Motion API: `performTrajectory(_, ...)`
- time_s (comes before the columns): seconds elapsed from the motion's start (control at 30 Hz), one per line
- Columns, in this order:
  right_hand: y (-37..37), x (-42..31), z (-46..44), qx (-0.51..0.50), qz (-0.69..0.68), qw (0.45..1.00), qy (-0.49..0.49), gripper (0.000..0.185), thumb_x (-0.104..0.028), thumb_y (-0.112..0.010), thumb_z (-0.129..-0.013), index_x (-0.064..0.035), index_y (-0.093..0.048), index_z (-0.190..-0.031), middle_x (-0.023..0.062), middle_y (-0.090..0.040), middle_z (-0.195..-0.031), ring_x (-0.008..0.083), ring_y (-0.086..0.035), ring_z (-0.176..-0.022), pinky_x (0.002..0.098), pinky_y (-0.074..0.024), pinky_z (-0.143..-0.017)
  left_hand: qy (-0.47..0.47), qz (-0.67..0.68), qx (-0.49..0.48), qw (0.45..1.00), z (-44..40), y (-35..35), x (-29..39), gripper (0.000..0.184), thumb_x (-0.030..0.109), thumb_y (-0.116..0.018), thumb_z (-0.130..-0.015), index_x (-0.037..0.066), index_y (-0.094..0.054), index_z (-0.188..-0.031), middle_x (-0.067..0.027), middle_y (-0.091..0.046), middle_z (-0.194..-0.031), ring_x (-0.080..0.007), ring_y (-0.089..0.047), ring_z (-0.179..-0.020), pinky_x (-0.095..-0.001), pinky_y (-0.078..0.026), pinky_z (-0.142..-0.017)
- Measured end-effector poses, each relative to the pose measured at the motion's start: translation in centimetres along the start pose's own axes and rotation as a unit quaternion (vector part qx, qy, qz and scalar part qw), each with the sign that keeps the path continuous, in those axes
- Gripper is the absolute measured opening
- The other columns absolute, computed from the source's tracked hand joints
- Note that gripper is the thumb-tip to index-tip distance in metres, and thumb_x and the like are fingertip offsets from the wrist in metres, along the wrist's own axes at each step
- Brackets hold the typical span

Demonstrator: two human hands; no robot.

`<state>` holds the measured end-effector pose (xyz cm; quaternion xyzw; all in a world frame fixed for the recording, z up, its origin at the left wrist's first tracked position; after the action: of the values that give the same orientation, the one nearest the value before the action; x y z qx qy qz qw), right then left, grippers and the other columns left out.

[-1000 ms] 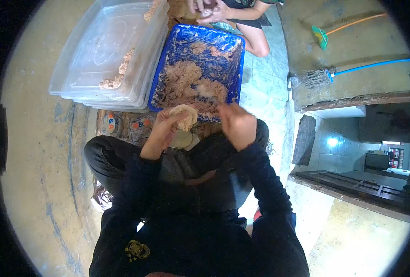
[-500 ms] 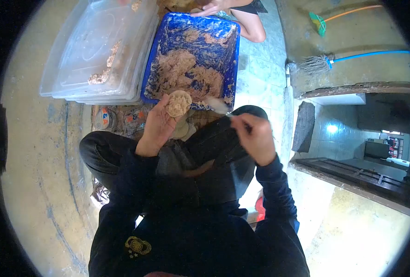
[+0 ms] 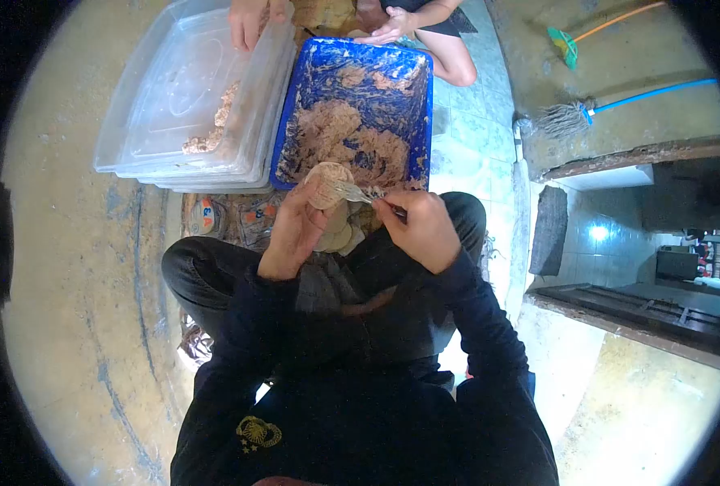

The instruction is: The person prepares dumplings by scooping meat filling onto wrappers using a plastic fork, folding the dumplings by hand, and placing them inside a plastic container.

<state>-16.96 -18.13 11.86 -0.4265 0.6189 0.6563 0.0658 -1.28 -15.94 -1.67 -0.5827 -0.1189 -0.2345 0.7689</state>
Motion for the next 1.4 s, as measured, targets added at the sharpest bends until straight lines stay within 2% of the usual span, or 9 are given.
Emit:
performTrajectory(0.4, -1.2, 0.4, 2.3, 0.003, -0.105, 0.991, -0.078, 0.021, -0.014, -0.073, -0.095, 0.0040, -0.072, -0.084, 0.0209, -0.067, -0.070, 0.0374, -0.068, -0.063, 0.0411, -0.0510, -0.059, -0.038, 0.060, 0.009, 0.997, 0.9, -0.2, 1.3, 0.055, 0.038, -0.037, -0.115, -0.005, -0.049, -0.146, -0.0175, -0.061, -0.143, -0.0279, -0.058, -0.134, -0.0416, -0.044, -0.116)
performTrajectory(0.5, 0.3, -0.1, 1.5, 0.056, -0.108, 0.992, -0.038, 0.018, -0.009, -0.070, -0.098, 0.0058, -0.072, -0.088, 0.0148, -0.068, -0.071, 0.0151, -0.062, -0.061, 0.0320, -0.0475, -0.060, -0.037, 0.040, -0.045, 0.998, 0.7, -2.9, 1.8, 0.054, 0.041, -0.040, -0.114, -0.004, -0.052, -0.143, -0.0158, -0.062, -0.140, -0.0264, -0.057, -0.133, -0.0418, -0.043, -0.116)
performTrajectory(0.57, 0.8, 0.1, 0.8, 0.080, -0.189, 0.979, -0.009, 0.016, -0.007, -0.070, -0.099, 0.0052, -0.072, -0.089, 0.0127, -0.069, -0.074, 0.0128, -0.060, -0.064, 0.0299, -0.0474, -0.062, -0.110, -0.094, -0.099, 0.985, 2.7, -8.7, 4.6, 0.073, 0.050, -0.046, -0.110, -0.010, -0.041, -0.151, -0.0205, -0.052, -0.152, -0.0305, -0.049, -0.143, -0.0419, -0.042, -0.117)
performTrajectory(0.8, 10.1, -7.9, 3.1, 0.077, -0.295, 0.949, 0.078, 0.015, 0.001, -0.066, -0.099, 0.0025, -0.075, -0.086, 0.0083, -0.075, -0.078, 0.0121, -0.070, -0.068, 0.0245, -0.0506, -0.063, -0.157, -0.176, -0.370, 0.899, 8.1, -21.1, 13.0, 0.132, 0.055, -0.085, -0.080, 0.024, 0.010, -0.167, -0.0289, -0.026, -0.166, -0.0442, -0.041, -0.147, -0.0592, -0.040, -0.118)
performTrajectory(0.93, 7.4, -5.6, 3.7, 0.071, -0.330, 0.941, 0.031, 0.015, 0.000, -0.066, -0.100, 0.0042, -0.072, -0.087, 0.0086, -0.074, -0.077, 0.0137, -0.069, -0.068, 0.0275, -0.0517, -0.065, -0.128, -0.592, -0.185, 0.774, 3.1, -14.1, 11.0, 0.116, 0.024, -0.096, -0.070, 0.012, -0.031, -0.165, -0.0214, -0.055, -0.150, -0.0287, -0.056, -0.137, -0.0435, -0.043, -0.115)
performTrajectory(1.0, 4.9, -4.4, 3.6, 0.055, -0.287, 0.956, 0.002, 0.015, -0.002, -0.069, -0.099, 0.0065, -0.070, -0.087, 0.0138, -0.070, -0.075, 0.0180, -0.066, -0.064, 0.0308, -0.0503, -0.062, -0.189, -0.545, -0.202, 0.791, 2.4, -10.7, 8.0, 0.063, 0.014, -0.091, -0.076, 0.001, -0.065, -0.132, -0.0114, -0.072, -0.119, -0.0187, -0.069, -0.113, -0.0332, -0.054, -0.098)
performTrajectory(1.07, 0.6, -1.3, 3.7, 0.039, -0.206, 0.978, -0.017, 0.015, -0.005, -0.071, -0.097, 0.0074, -0.070, -0.089, 0.0203, -0.068, -0.075, 0.0242, -0.068, -0.064, 0.0343, -0.0501, -0.061, -0.262, -0.590, -0.305, 0.700, 2.3, -10.7, 5.8, 0.053, 0.012, -0.092, -0.077, 0.001, -0.068, -0.123, -0.0099, -0.073, -0.115, -0.0187, -0.070, -0.106, -0.0342, -0.056, -0.093)
performTrajectory(1.2, 4.0, -0.2, 5.7, 0.075, -0.143, 0.986, -0.035, 0.014, -0.007, -0.070, -0.098, 0.0044, -0.074, -0.090, 0.0159, -0.074, -0.079, 0.0223, -0.073, -0.070, 0.0339, -0.0511, -0.062, -0.078, -0.442, -0.150, 0.881, 0.2, -2.6, 3.3, 0.058, 0.015, -0.097, -0.070, 0.002, -0.070, -0.118, -0.0043, -0.072, -0.121, -0.0142, -0.068, -0.099, -0.0342, -0.056, -0.089)
performTrajectory(1.4, 0.9, 1.5, 4.7, -0.005, -0.272, 0.962, -0.038, 0.015, -0.005, -0.069, -0.099, 0.0049, -0.072, -0.089, 0.0093, -0.070, -0.080, 0.0154, -0.064, -0.073, 0.0301, -0.0492, -0.068, -0.100, -0.330, -0.265, 0.900, 2.2, -10.0, 4.1, 0.067, 0.025, -0.101, -0.065, 0.006, -0.072, -0.123, 0.0051, -0.057, -0.085, -0.0074, -0.051, -0.074, -0.0280, -0.041, -0.066)
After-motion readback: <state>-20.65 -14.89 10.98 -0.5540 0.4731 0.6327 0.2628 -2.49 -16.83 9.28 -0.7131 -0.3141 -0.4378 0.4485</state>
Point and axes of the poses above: each hand's wrist, its own z-axis away from the middle knuckle, its own y-axis out of the back of the hand, x = y × z, the point moved 9 cm from there along -z, towards the middle knuckle
